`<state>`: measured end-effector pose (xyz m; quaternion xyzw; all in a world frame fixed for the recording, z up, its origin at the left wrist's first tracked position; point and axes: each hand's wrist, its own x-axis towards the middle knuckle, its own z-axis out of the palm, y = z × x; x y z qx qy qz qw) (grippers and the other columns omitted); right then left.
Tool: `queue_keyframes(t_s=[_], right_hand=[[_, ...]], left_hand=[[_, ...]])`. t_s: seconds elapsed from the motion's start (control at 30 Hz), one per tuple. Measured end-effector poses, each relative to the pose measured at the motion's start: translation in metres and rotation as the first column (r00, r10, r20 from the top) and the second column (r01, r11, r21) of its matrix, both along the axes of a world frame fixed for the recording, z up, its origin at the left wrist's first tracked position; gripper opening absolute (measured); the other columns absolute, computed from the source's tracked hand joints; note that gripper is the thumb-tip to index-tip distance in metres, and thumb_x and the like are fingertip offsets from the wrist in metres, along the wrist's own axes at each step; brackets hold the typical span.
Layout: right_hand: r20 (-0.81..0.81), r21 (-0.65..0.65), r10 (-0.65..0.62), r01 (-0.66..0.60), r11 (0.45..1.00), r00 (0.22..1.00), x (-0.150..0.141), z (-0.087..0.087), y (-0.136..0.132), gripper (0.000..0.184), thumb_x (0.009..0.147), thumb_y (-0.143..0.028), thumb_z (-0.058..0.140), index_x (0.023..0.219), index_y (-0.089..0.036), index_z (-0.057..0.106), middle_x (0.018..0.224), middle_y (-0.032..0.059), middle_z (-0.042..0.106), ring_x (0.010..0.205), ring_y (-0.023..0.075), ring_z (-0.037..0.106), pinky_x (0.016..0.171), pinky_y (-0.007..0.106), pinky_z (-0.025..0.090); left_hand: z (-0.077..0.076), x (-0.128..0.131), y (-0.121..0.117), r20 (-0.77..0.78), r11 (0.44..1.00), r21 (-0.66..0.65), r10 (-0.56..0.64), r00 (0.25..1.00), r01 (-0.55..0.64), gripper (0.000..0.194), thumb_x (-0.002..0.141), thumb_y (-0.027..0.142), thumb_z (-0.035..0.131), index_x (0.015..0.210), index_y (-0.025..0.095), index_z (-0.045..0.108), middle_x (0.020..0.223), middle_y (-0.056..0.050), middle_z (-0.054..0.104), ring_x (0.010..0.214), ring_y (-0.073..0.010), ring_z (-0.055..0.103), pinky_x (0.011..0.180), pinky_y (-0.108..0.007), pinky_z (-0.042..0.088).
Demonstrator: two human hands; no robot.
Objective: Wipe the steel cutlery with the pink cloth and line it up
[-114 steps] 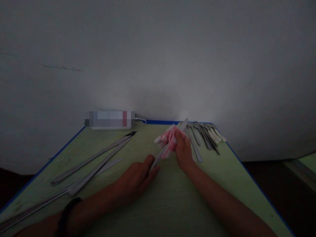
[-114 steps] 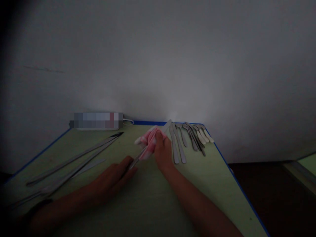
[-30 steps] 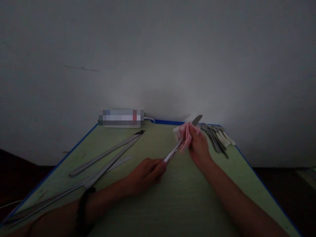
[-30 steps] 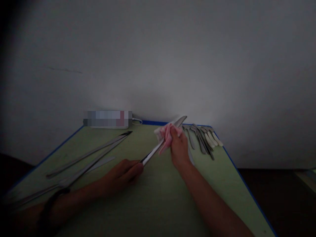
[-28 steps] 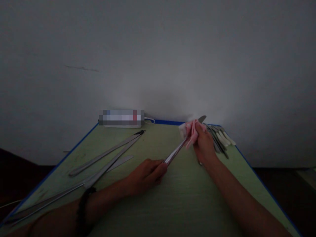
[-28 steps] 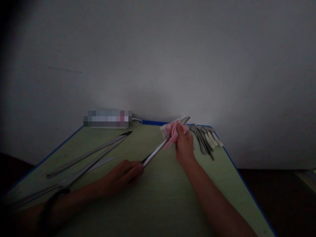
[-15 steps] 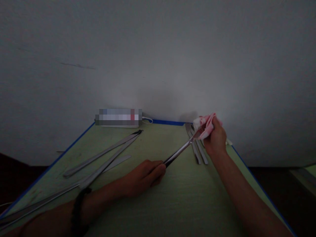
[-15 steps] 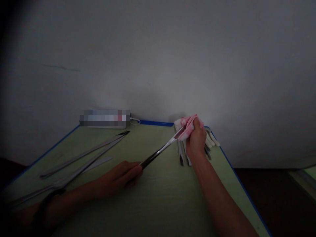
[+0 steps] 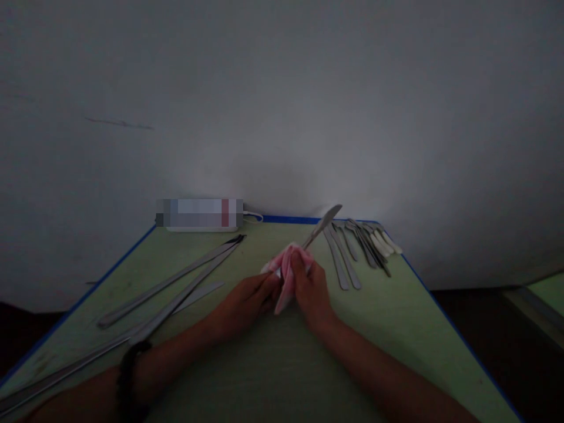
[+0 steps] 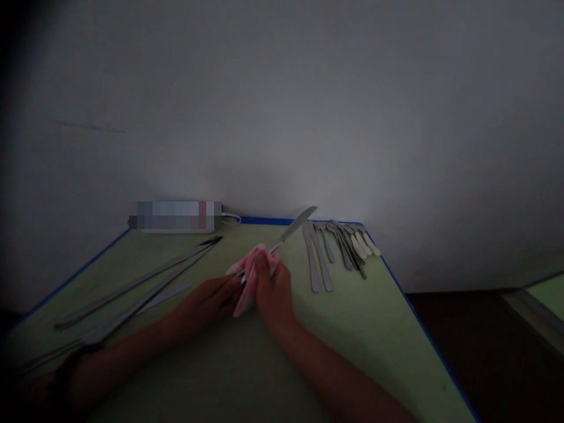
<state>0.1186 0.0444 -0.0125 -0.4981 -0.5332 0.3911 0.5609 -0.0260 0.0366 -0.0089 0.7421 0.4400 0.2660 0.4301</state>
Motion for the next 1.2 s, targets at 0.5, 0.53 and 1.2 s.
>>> queue_keyframes(t_s=[0.5, 0.53, 1.2], right_hand=[[-0.164, -0.102, 0.12, -0.137, 0.985, 0.979, -0.006, -0.003, -0.006, 0.024, 0.07, -0.034, 0.068, 0.088, -0.018, 0.065, 0.087, 0.0042, 0.068, 0.079, 0.0177, 0.061, 0.072, 0.029, 0.049], [-0.178, -0.095, 0.131, -0.15, 0.984, 0.975, -0.006, -0.004, -0.006, 0.023, 0.071, -0.034, 0.068, 0.088, -0.018, 0.065, 0.087, 0.0044, 0.068, 0.079, 0.0176, 0.061, 0.073, 0.029, 0.049], [-0.424, 0.008, -0.039, 0.046, 0.999, 0.905, 0.039, 0.02, 0.048, 0.029, 0.078, -0.045, 0.057, 0.073, -0.018, 0.065, 0.073, 0.0015, 0.066, 0.064, 0.0123, 0.058, 0.064, 0.024, 0.046]], left_hand=[[0.001, 0.001, 0.0, 0.12, 0.978, -0.206, 0.054, 0.991, -0.029, 0.056, 0.092, 0.055, 0.02, 0.062, 0.017, 0.048, 0.052, 0.004, 0.042, 0.048, -0.0098, 0.035, 0.045, -0.022, 0.028], [0.001, 0.001, 0.001, 0.121, 0.977, -0.21, 0.068, 0.99, -0.042, 0.054, 0.091, 0.056, 0.023, 0.064, 0.016, 0.048, 0.053, 0.004, 0.042, 0.048, -0.0099, 0.035, 0.045, -0.021, 0.028], [0.008, -0.003, -0.007, -0.135, 0.991, -0.069, -0.121, 0.983, 0.113, 0.044, 0.092, 0.045, 0.031, 0.061, 0.018, 0.044, 0.055, 0.005, 0.041, 0.05, -0.0094, 0.039, 0.05, -0.021, 0.029]])
